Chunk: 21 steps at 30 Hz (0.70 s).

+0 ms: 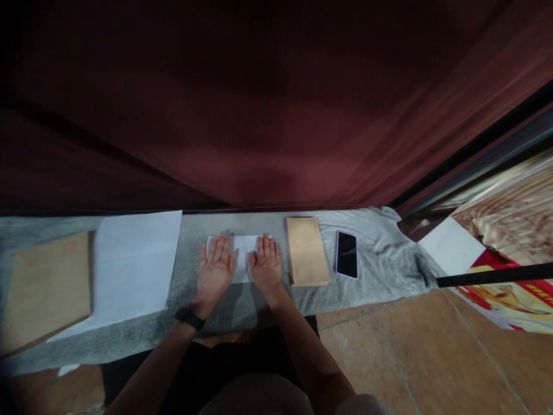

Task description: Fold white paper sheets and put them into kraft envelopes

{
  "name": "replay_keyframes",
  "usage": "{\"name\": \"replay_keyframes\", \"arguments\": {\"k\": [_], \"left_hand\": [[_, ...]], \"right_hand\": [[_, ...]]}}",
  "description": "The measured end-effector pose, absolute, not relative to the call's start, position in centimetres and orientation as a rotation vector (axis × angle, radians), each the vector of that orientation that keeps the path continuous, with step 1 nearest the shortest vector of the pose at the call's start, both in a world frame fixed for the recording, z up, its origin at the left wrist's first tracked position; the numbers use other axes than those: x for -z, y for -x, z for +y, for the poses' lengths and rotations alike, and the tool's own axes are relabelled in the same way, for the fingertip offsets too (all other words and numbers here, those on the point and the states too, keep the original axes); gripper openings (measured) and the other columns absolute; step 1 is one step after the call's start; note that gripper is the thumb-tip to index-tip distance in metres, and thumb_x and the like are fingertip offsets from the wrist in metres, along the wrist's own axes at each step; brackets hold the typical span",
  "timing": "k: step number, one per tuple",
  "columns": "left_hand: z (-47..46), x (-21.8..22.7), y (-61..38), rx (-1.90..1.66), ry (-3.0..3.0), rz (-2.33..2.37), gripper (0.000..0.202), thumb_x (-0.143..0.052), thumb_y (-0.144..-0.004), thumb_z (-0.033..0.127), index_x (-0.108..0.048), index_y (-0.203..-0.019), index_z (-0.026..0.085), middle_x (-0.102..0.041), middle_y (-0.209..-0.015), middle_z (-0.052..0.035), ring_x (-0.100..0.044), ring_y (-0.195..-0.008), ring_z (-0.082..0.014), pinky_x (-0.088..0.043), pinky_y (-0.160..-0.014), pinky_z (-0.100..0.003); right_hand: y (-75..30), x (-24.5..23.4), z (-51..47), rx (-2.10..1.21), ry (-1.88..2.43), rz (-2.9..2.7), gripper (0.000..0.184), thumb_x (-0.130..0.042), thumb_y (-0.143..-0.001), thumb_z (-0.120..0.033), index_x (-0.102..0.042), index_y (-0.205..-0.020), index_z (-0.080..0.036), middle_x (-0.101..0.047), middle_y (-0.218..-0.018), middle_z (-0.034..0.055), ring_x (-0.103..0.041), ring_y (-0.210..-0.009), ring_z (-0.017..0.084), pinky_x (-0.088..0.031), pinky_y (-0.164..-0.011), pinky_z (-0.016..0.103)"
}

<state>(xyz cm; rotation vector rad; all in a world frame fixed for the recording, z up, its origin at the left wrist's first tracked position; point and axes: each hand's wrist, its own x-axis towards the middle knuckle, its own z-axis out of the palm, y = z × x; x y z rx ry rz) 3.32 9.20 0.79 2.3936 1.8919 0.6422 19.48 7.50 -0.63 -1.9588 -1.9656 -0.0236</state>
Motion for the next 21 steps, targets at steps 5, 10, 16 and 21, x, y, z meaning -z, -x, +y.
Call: {"name": "replay_keyframes", "arguments": {"k": [5, 10, 16, 21], "left_hand": [[9.6, -0.3, -5.3, -0.495, -2.410, 1.772, 0.060, -0.031, -0.106, 0.037, -0.041, -0.159, 0.010, -0.039, -0.166, -0.0141, -0.027, -0.159, -0.0291, -0.019, -0.131, -0.053], [9.5, 0.1, -3.2, -0.489, -2.414, 1.786, 0.061, -0.033, -0.106, 0.037, -0.038, -0.161, 0.011, -0.039, -0.166, -0.0136, -0.027, -0.159, -0.0283, -0.020, -0.131, -0.050], [9.1, -0.1, -2.1, -0.474, -2.441, 1.859, 0.062, -0.026, -0.108, 0.039, -0.039, -0.161, 0.010, -0.038, -0.166, -0.0154, -0.029, -0.159, -0.0295, -0.021, -0.130, -0.053], [9.1, -0.1, -2.1, -0.443, -2.452, 1.838, 0.060, -0.026, -0.107, 0.036, -0.042, -0.159, 0.012, -0.038, -0.167, -0.0141, -0.030, -0.158, -0.0300, -0.022, -0.129, -0.053]], "right_hand": [[-19.5, 0.5, 7.4, 0.046, 1.968, -1.951, 0.058, -0.047, -0.108, -0.038, -0.044, -0.158, -0.008, -0.039, -0.165, 0.0211, -0.040, -0.152, 0.033, -0.032, -0.124, 0.052], [-19.5, 0.4, 7.3, 0.030, 1.986, -1.937, 0.057, -0.047, -0.108, -0.038, -0.043, -0.158, -0.009, -0.039, -0.165, 0.0213, -0.040, -0.152, 0.033, -0.031, -0.124, 0.053], [-17.9, 0.1, 8.0, 0.001, 1.945, -1.913, 0.056, -0.046, -0.107, -0.033, -0.044, -0.157, -0.007, -0.040, -0.165, 0.0207, -0.038, -0.153, 0.034, -0.027, -0.125, 0.057], [-16.3, 0.3, 8.3, -0.070, 1.774, -2.030, 0.048, -0.045, -0.109, -0.034, -0.053, -0.153, -0.017, -0.045, -0.164, 0.0118, -0.040, -0.152, 0.029, -0.029, -0.126, 0.051]]}}
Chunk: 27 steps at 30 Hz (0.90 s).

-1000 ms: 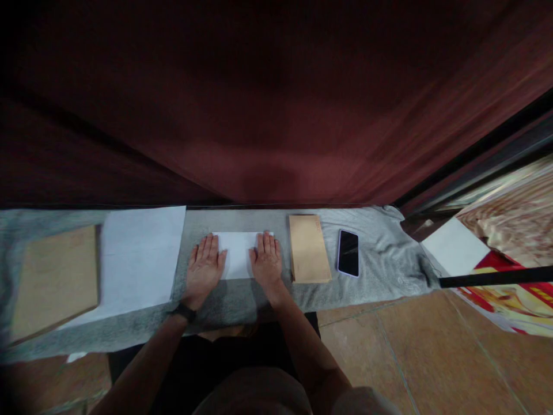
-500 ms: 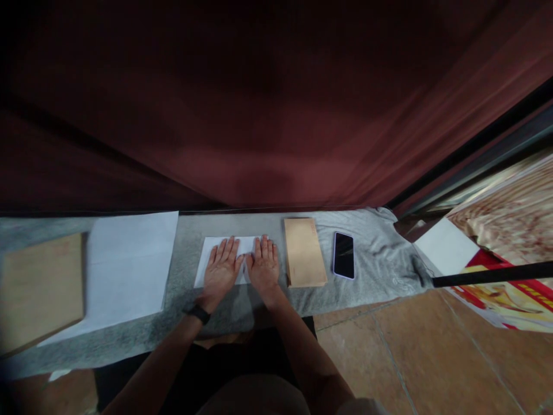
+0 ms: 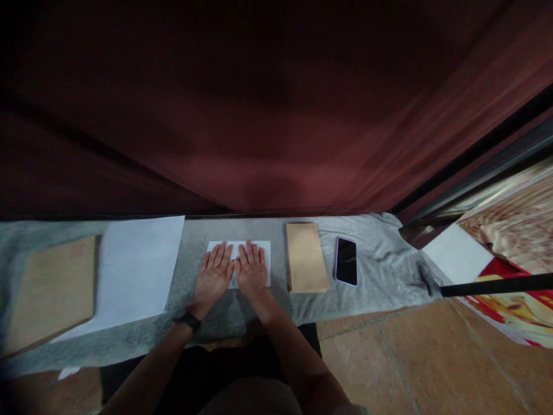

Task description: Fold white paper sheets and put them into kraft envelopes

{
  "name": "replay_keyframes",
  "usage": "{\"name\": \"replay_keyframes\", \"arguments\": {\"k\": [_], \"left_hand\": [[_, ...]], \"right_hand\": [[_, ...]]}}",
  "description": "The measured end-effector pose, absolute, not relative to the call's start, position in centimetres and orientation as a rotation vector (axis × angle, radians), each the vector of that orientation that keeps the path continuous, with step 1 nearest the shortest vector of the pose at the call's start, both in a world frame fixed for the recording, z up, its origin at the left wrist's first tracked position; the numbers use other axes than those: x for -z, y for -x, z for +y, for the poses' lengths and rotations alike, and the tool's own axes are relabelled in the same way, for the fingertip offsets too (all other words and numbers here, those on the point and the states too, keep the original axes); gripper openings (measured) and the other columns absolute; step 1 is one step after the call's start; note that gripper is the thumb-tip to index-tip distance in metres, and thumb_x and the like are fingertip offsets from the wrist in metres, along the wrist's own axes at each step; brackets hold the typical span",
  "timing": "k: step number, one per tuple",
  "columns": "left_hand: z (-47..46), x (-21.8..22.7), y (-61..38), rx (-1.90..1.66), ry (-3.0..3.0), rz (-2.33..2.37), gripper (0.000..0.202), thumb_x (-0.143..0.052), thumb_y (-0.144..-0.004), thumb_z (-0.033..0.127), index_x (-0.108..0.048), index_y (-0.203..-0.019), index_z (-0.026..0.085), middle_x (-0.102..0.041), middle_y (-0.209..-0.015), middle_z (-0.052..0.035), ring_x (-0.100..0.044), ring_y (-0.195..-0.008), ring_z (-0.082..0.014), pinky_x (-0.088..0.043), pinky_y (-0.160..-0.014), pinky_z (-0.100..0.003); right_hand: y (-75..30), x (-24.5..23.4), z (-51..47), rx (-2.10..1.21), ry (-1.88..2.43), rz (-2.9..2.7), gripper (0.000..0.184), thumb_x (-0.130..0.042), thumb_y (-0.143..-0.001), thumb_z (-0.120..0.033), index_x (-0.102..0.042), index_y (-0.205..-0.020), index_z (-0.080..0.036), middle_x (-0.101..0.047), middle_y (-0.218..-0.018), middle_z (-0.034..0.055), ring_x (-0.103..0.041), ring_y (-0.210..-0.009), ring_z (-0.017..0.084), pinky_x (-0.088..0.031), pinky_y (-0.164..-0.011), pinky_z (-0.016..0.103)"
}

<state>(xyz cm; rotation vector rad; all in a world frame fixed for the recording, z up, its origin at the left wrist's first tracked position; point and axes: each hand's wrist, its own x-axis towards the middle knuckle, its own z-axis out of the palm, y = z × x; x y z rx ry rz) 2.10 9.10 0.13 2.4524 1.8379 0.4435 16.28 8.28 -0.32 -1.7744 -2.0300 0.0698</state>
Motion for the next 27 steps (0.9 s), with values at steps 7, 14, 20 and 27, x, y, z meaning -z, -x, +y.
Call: {"name": "replay_keyframes", "arguments": {"k": [7, 14, 20, 27], "left_hand": [[9.9, -0.3, -1.9, -0.424, -2.441, 1.874, 0.061, -0.027, -0.107, 0.041, -0.045, -0.158, 0.012, -0.040, -0.166, -0.0158, -0.037, -0.155, -0.0331, -0.026, -0.127, -0.053], [10.8, 0.3, -1.8, -0.482, -2.318, 2.025, 0.069, -0.026, -0.106, 0.047, -0.039, -0.160, 0.006, -0.037, -0.167, -0.0194, -0.028, -0.158, -0.0324, -0.022, -0.128, -0.054], [10.8, 0.4, -1.4, -0.529, -2.336, 1.992, 0.070, -0.026, -0.105, 0.046, -0.042, -0.157, 0.003, -0.039, -0.165, -0.0225, -0.030, -0.158, -0.0336, -0.023, -0.128, -0.055], [10.0, -0.1, -1.7, -0.572, -2.380, 1.964, 0.065, -0.028, -0.104, 0.040, -0.043, -0.157, 0.006, -0.041, -0.164, -0.0204, -0.028, -0.159, -0.0326, -0.023, -0.128, -0.057]], "right_hand": [[-17.8, 0.7, 7.7, -0.056, 1.840, -1.979, 0.053, -0.049, -0.108, -0.038, -0.048, -0.156, -0.017, -0.042, -0.164, 0.0177, -0.042, -0.151, 0.031, -0.034, -0.123, 0.055], [-19.5, 0.5, 6.8, -0.013, 1.943, -1.962, 0.057, -0.052, -0.107, -0.039, -0.046, -0.157, -0.011, -0.038, -0.165, 0.0219, -0.040, -0.152, 0.033, -0.033, -0.124, 0.052], [-20.4, 0.4, 6.4, -0.002, 1.944, -1.957, 0.058, -0.053, -0.106, -0.039, -0.047, -0.155, -0.009, -0.042, -0.163, 0.0219, -0.045, -0.149, 0.033, -0.034, -0.123, 0.052], [-18.7, 0.2, 6.9, -0.013, 1.885, -1.942, 0.054, -0.050, -0.107, -0.035, -0.049, -0.155, -0.010, -0.046, -0.162, 0.0180, -0.043, -0.151, 0.032, -0.029, -0.126, 0.055]]}}
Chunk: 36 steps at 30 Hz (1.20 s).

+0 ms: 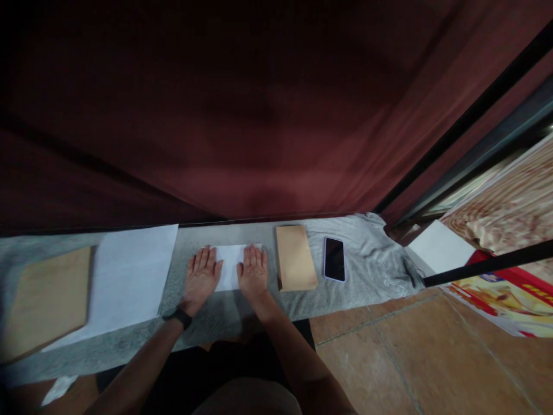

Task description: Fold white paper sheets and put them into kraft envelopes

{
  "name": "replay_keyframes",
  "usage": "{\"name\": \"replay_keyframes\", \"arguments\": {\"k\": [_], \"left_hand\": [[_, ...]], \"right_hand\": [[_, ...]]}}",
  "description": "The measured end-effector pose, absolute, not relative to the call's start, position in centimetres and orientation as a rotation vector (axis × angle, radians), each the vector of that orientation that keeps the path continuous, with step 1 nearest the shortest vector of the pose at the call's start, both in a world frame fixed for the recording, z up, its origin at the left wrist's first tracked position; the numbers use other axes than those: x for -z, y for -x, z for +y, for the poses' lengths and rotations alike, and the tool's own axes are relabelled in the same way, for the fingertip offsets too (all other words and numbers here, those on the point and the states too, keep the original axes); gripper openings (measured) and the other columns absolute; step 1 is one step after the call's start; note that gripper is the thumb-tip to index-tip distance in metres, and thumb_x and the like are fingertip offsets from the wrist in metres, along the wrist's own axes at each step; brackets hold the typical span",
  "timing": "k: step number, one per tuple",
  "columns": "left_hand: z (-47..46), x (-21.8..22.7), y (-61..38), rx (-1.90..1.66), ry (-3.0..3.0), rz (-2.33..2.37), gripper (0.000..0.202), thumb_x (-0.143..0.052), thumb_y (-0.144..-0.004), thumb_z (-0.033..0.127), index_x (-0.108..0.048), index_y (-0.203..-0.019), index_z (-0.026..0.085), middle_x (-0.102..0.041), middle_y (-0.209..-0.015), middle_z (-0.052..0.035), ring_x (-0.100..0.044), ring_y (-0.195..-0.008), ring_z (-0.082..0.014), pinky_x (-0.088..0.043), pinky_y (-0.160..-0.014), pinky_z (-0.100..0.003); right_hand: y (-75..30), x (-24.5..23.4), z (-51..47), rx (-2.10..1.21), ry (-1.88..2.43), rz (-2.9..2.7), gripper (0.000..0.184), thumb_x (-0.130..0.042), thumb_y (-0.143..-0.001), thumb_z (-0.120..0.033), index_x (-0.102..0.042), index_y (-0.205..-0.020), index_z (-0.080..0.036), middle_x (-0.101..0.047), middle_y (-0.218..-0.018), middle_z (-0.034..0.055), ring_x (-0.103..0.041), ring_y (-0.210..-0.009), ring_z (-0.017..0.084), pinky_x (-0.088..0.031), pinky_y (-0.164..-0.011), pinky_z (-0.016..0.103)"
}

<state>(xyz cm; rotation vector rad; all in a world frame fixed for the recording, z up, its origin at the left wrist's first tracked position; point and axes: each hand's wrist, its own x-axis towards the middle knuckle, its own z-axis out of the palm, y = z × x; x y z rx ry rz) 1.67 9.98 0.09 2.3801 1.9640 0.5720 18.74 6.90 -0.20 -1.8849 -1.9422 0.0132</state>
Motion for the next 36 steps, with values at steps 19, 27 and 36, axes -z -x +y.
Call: {"name": "replay_keyframes", "arguments": {"k": [19, 27, 36], "left_hand": [[8.0, 0.0, 0.2, -0.458, -2.393, 1.932, 0.066, -0.026, -0.106, 0.042, -0.038, -0.160, 0.007, -0.039, -0.166, -0.0180, -0.032, -0.157, -0.0295, -0.023, -0.129, -0.050], [9.5, -1.1, -1.7, -0.468, -2.384, 1.982, 0.063, -0.026, -0.107, 0.043, -0.050, -0.154, 0.009, -0.046, -0.161, -0.0193, -0.034, -0.156, -0.0347, -0.018, -0.128, -0.061], [10.2, 0.4, -1.4, -0.548, -2.345, 1.958, 0.068, -0.027, -0.106, 0.048, -0.038, -0.161, 0.009, -0.037, -0.166, -0.0194, -0.029, -0.158, -0.0319, -0.022, -0.128, -0.056]], "right_hand": [[-19.2, 0.2, 6.1, -0.001, 1.981, -1.904, 0.056, -0.050, -0.105, -0.033, -0.050, -0.153, -0.004, -0.045, -0.161, 0.0232, -0.043, -0.150, 0.034, -0.031, -0.125, 0.054], [-17.8, -0.3, 8.3, -0.060, 1.921, -1.998, 0.054, -0.050, -0.107, -0.038, -0.049, -0.155, -0.013, -0.039, -0.165, 0.0184, -0.041, -0.152, 0.030, -0.030, -0.126, 0.050], [-19.3, 0.6, 7.3, 0.004, 1.999, -1.921, 0.058, -0.050, -0.107, -0.039, -0.045, -0.158, -0.011, -0.036, -0.166, 0.0241, -0.041, -0.152, 0.034, -0.033, -0.123, 0.055]]}}
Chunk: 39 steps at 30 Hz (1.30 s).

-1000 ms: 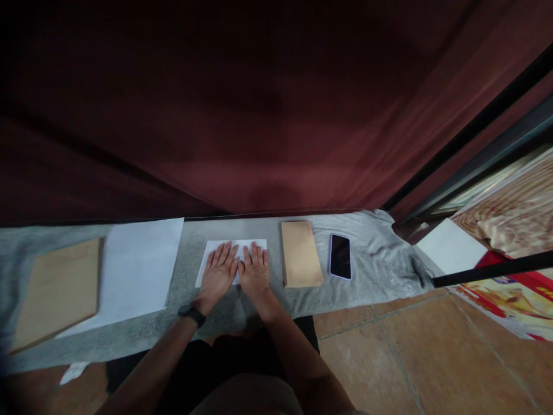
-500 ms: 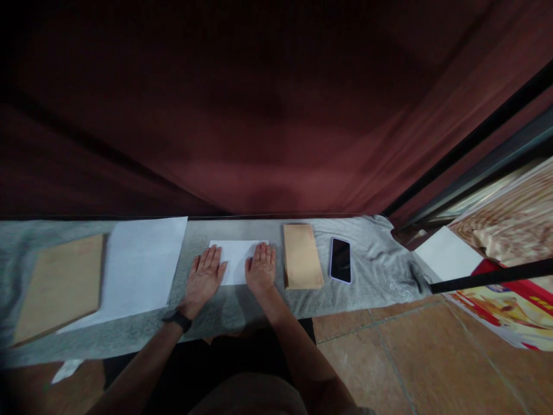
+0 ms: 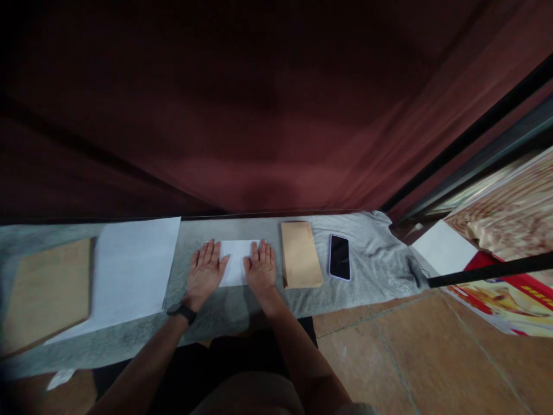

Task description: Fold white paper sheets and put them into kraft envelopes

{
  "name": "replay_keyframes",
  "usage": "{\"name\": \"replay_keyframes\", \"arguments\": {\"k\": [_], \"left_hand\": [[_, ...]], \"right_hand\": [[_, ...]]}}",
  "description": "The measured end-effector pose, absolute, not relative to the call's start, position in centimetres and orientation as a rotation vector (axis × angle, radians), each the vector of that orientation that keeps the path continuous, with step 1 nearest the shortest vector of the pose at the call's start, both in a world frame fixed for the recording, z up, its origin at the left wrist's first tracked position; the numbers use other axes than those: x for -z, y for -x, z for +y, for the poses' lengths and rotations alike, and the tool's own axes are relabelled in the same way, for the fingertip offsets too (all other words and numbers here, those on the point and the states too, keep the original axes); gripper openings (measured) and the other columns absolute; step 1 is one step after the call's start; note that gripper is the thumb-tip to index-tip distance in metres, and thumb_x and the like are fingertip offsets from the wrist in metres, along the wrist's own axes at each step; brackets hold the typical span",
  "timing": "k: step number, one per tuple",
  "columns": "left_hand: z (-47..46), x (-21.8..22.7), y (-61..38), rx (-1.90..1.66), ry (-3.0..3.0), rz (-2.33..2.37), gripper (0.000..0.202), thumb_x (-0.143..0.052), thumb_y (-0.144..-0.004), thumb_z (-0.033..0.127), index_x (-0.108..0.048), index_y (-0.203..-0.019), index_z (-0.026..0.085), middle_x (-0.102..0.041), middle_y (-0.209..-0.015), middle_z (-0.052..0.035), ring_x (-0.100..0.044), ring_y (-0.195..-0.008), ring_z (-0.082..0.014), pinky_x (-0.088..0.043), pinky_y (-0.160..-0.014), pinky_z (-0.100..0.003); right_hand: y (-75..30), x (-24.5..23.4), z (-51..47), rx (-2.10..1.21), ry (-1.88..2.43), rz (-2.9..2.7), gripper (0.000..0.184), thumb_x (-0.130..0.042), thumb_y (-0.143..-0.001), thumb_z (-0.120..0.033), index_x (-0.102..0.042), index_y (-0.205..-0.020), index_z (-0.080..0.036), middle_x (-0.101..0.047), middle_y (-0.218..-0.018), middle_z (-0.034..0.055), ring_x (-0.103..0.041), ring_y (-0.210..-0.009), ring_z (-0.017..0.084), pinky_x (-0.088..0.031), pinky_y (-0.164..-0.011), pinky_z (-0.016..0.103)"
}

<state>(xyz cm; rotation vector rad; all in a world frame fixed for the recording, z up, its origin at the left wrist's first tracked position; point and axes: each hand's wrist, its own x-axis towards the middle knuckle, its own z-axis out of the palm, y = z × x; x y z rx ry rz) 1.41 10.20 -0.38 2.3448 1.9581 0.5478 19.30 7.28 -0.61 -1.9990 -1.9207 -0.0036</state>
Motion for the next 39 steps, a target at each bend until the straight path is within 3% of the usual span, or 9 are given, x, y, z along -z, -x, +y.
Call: {"name": "replay_keyframes", "arguments": {"k": [9, 13, 16, 19, 27, 33, 39], "left_hand": [[9.6, 0.6, -0.7, -0.577, -2.318, 1.984, 0.069, -0.026, -0.107, 0.048, -0.034, -0.162, 0.007, -0.038, -0.166, -0.0198, -0.030, -0.158, -0.0313, -0.023, -0.129, -0.055], [9.6, 0.4, -0.8, -0.570, -2.309, 1.992, 0.070, -0.026, -0.107, 0.049, -0.036, -0.161, 0.005, -0.038, -0.165, -0.0205, -0.030, -0.158, -0.0314, -0.021, -0.129, -0.054], [9.5, 0.2, -0.8, -0.572, -2.318, 1.974, 0.070, -0.027, -0.106, 0.048, -0.039, -0.159, 0.004, -0.038, -0.165, -0.0211, -0.030, -0.158, -0.0322, -0.022, -0.129, -0.054], [9.3, 0.1, -0.5, -0.589, -2.329, 1.952, 0.066, -0.028, -0.106, 0.045, -0.041, -0.158, 0.007, -0.040, -0.165, -0.0186, -0.031, -0.157, -0.0303, -0.022, -0.129, -0.053], [9.1, 0.1, -0.2, -0.622, -2.344, 1.920, 0.062, -0.031, -0.106, 0.042, -0.048, -0.154, 0.007, -0.045, -0.163, -0.0181, -0.035, -0.156, -0.0309, -0.025, -0.128, -0.052], [9.2, 0.3, 0.1, -0.696, -2.336, 1.875, 0.060, -0.033, -0.106, 0.042, -0.051, -0.152, 0.008, -0.047, -0.161, -0.0186, -0.038, -0.154, -0.0334, -0.027, -0.127, -0.055], [8.8, -0.4, 0.2, -0.920, -2.083, 1.757, 0.064, -0.041, -0.104, 0.047, -0.043, -0.157, 0.012, -0.045, -0.163, -0.0194, -0.041, -0.152, -0.0332, -0.030, -0.126, -0.056]], "right_hand": [[-20.1, 0.5, 6.9, 0.015, 1.988, -1.894, 0.059, -0.049, -0.106, -0.037, -0.045, -0.156, -0.006, -0.041, -0.163, 0.0243, -0.041, -0.151, 0.036, -0.033, -0.122, 0.055], [-20.0, -1.3, 9.3, -0.074, 1.946, -1.987, 0.055, -0.051, -0.103, -0.029, -0.049, -0.154, -0.010, -0.049, -0.160, 0.0180, -0.046, -0.146, 0.032, -0.033, -0.123, 0.049], [-19.3, -2.9, 11.9, -0.203, 1.895, -2.105, 0.044, -0.050, -0.103, -0.028, -0.059, -0.144, -0.016, -0.062, -0.146, 0.0131, -0.054, -0.135, 0.028, -0.039, -0.118, 0.044], [-18.7, -4.1, 13.8, -0.311, 1.974, -2.146, 0.036, -0.050, -0.103, -0.030, -0.067, -0.133, -0.019, -0.065, -0.137, 0.0126, -0.059, -0.123, 0.027, -0.045, -0.107, 0.041], [-19.2, -5.7, 16.0, -0.531, 2.066, -2.188, 0.036, -0.055, -0.098, -0.032, -0.067, -0.131, -0.023, -0.065, -0.138, 0.0098, -0.056, -0.126, 0.027, -0.044, -0.106, 0.043], [-19.0, -6.5, 17.8, -0.670, 2.085, -2.174, 0.030, -0.062, -0.094, -0.038, -0.076, -0.113, -0.020, -0.070, -0.129, 0.0125, -0.061, -0.122, 0.031, -0.047, -0.103, 0.045], [-19.2, -6.9, 18.2, -0.864, 1.943, -2.133, 0.018, -0.064, -0.089, -0.025, -0.079, -0.100, -0.023, -0.076, -0.111, 0.0052, -0.067, -0.108, 0.025, -0.049, -0.096, 0.037]]}}
